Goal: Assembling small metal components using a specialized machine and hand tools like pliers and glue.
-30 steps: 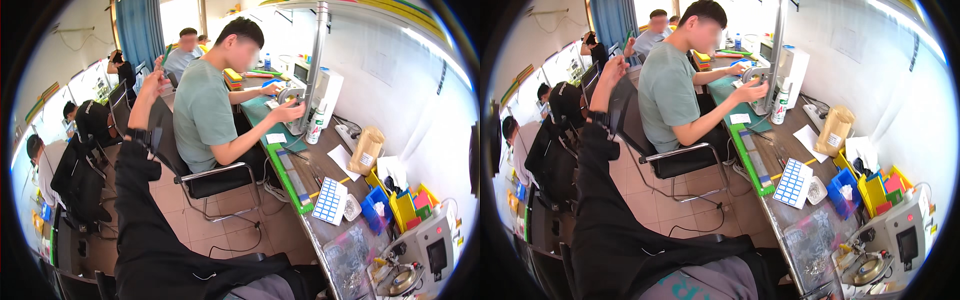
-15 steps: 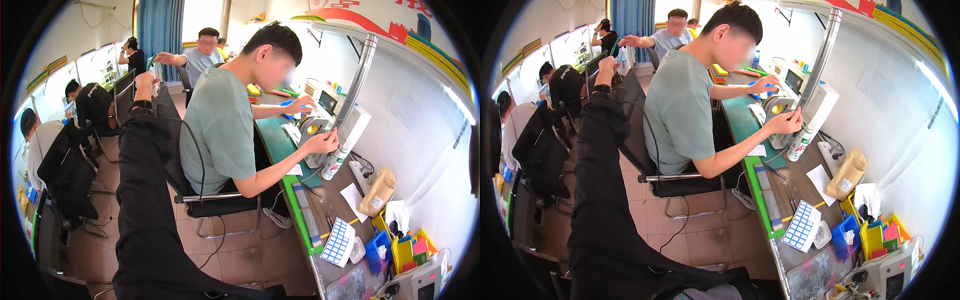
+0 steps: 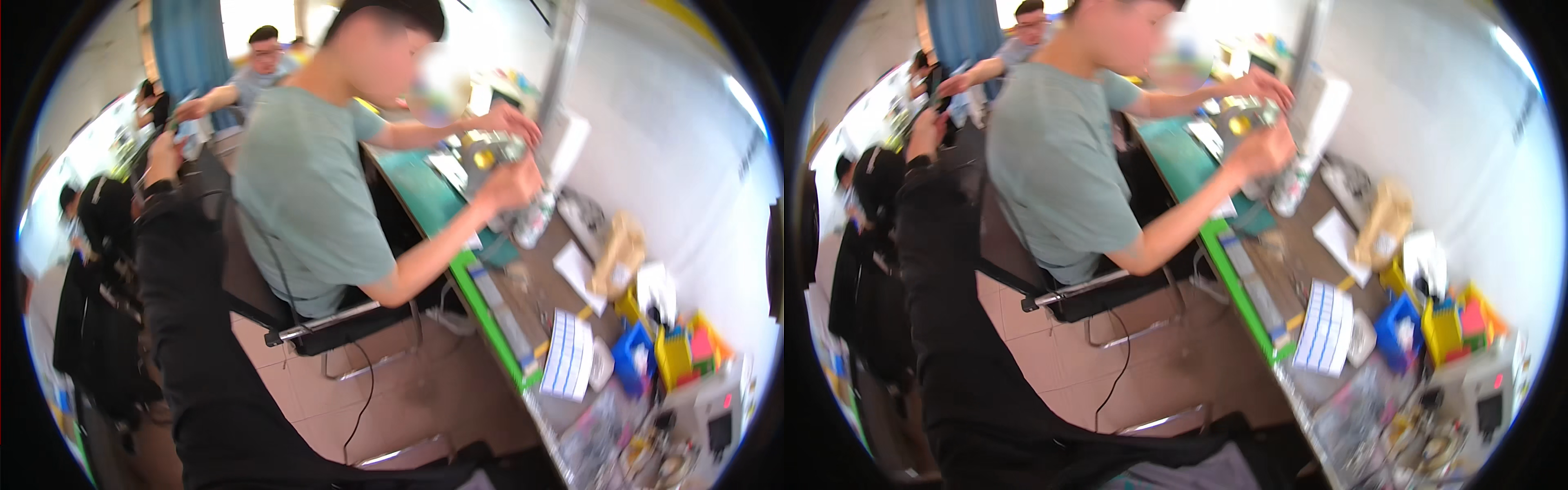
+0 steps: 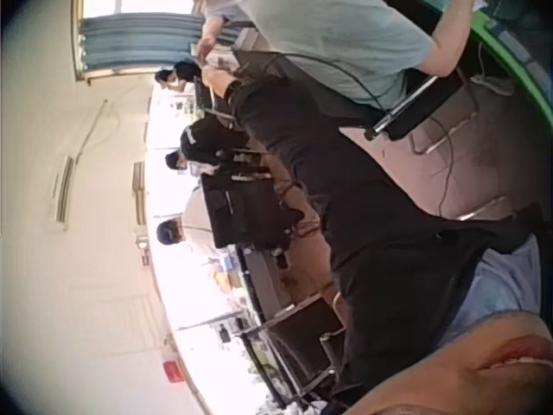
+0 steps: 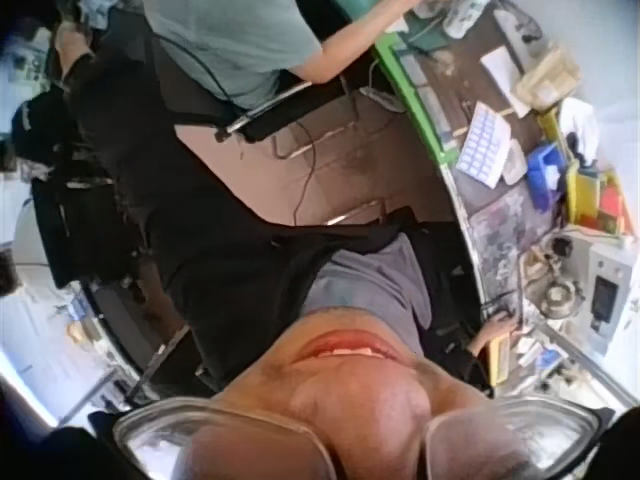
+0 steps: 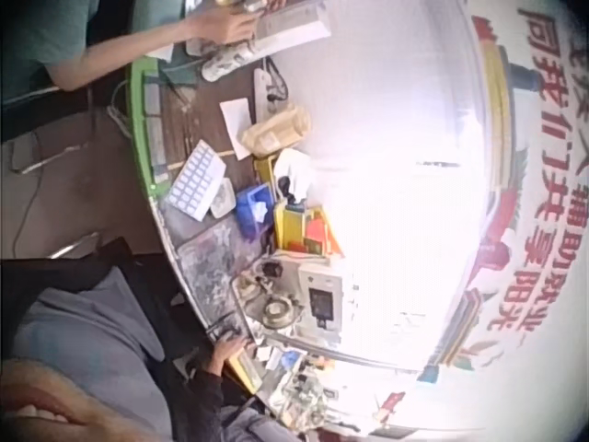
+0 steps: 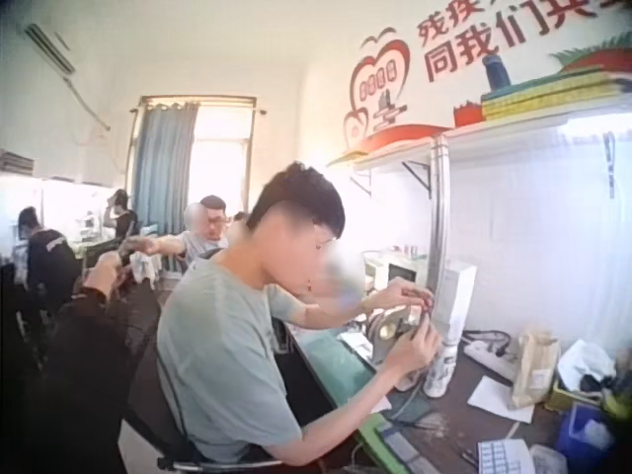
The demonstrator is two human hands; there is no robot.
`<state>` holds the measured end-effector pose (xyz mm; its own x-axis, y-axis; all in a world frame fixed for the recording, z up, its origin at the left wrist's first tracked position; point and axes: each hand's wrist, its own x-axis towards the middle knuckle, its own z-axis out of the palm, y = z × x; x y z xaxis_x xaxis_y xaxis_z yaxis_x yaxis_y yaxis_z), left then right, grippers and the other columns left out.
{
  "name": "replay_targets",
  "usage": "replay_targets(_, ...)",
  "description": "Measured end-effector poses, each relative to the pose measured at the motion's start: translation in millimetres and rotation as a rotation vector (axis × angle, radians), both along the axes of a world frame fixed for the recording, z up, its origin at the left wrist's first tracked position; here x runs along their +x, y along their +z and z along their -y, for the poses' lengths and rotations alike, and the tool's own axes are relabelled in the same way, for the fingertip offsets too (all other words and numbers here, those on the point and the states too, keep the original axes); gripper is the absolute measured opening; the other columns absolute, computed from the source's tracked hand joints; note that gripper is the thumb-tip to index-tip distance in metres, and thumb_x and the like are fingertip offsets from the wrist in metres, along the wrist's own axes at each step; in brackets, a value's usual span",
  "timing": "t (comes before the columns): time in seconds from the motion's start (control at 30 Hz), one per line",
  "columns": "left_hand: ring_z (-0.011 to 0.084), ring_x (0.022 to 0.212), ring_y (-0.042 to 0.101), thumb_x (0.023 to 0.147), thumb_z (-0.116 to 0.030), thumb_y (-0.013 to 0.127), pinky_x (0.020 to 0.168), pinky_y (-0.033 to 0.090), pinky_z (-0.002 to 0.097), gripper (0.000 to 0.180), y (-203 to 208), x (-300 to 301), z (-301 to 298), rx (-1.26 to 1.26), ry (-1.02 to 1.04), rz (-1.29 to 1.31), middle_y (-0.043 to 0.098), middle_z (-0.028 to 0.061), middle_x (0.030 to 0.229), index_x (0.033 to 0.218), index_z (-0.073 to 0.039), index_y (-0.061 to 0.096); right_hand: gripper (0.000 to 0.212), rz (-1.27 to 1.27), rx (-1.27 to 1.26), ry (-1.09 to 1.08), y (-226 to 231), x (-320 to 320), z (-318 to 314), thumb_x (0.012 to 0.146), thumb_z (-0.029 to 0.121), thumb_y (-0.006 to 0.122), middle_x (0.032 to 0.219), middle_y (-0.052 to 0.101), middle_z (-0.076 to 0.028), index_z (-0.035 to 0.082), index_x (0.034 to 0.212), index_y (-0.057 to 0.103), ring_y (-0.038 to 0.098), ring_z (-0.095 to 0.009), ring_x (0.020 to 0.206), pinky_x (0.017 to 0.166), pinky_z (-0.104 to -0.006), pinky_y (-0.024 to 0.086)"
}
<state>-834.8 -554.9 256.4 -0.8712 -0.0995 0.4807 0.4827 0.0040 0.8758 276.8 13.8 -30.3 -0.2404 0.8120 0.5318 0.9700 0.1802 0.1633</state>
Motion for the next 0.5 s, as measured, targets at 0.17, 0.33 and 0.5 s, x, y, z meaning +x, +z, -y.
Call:
replay_targets(0.17,0.0058,0.063,0.050,0.098,-0.025,0.055,0.054,0.039,0.0212,0.025,-21,-49,90,-0.145,-0.015,-0.015,0.065,-0.0037,0.088,0.112,-0.009,0.067,0.041,-0.180,-0.117,0.124,-38,30,-47,0.099,0.016,0.051,0.133,0.057,-0.020,0.000,0.137,0.051,0.053,-0.037,0.124,0.110,-0.0442,0.035)
replay_targets(0.33,0.0102,0.073,0.055,0.099,-0.023,0.052,0.064,0.044,0.0235,0.025,-11,-45,20,-0.435,0.021,-0.048,0.064,-0.0004,0.091,0.109,-0.005,0.067,0.044,-0.229,-0.141,0.098,-13,30,-15,0.095,0.011,0.053,0.126,0.056,-0.020,0.002,0.138,0.048,0.054,-0.037,0.116,0.102,-0.0442,0.039)
replay_targets(0.5,0.0105,0.069,0.052,0.100,-0.025,0.053,0.062,0.042,0.0254,0.023,34,-25,11,-0.362,0.086,-0.277,0.060,0.0000,0.086,0.106,-0.006,0.065,0.047,-0.191,-0.162,0.102,-3,25,-1,0.090,0.005,0.054,0.118,0.056,-0.019,0.004,0.137,0.050,0.055,-0.036,0.108,0.097,-0.0435,0.041)
